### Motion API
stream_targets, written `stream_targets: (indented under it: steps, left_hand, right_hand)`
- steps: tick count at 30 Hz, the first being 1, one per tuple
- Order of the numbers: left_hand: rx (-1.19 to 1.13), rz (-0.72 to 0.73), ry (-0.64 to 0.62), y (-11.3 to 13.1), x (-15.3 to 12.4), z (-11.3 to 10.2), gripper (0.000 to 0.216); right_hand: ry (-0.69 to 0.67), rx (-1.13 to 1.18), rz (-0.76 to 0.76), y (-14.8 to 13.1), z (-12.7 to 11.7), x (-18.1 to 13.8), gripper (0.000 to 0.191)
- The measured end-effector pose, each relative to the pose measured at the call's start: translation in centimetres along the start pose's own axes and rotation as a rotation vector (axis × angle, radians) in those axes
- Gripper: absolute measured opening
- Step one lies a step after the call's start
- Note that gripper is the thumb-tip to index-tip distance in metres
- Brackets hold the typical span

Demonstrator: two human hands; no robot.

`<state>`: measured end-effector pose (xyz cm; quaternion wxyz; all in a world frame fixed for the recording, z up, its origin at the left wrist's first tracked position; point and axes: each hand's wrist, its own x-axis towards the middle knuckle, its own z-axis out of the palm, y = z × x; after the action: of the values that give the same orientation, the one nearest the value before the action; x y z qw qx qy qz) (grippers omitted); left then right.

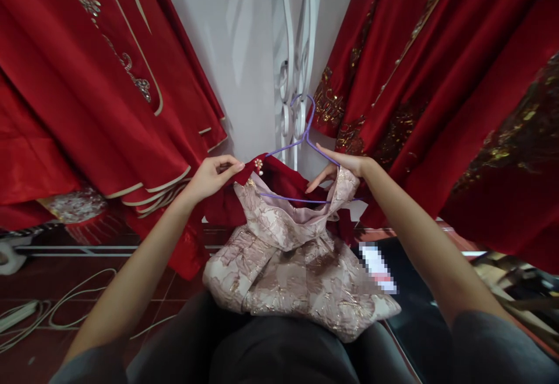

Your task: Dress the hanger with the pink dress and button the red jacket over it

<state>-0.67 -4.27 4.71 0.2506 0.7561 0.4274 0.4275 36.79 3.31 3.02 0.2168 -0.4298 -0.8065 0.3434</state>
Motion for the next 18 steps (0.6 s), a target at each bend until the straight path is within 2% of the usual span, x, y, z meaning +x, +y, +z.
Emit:
stream_targets:
  steps: [2, 5, 7, 13, 15, 18]
  left_hand:
    - [-0.033, -0.008, 0.032, 0.2, 0.0, 0.2, 0.041]
    - [-0.069, -0.017, 0.047, 0.4, -0.2, 0.6, 0.042]
    - [-0.062, -0.021, 0.063, 0.4, -0.3, 0.8, 0.043]
    - [-0.113, -0.05, 0.17, -0.2, -0.2, 1.2, 0.044]
    - [-0.199, -0.069, 0.191, -0.3, -0.1, 1.3, 0.043]
    - [-0.257, -0.076, 0.186, 0.1, -0.1, 1.5, 0.041]
  right_hand:
    - [-0.12, 0.087, 0.024, -0.1, 0.4, 0.2, 0.074]
    - [-0.109, 0.147, 0.049, -0.6, 1.1, 0.4, 0.073]
    - [-0.154, 0.182, 0.05, -1.0, 1.3, 0.5, 0.072]
    - [-0.593, 0.457, 0.172, -1.9, 1.2, -0.1, 0.073]
    - [-0.583, 0.502, 0.204, -2.0, 1.3, -0.3, 0.072]
    - [-0.461, 0.528, 0.36, -2.3, 1.6, -0.3, 0.072]
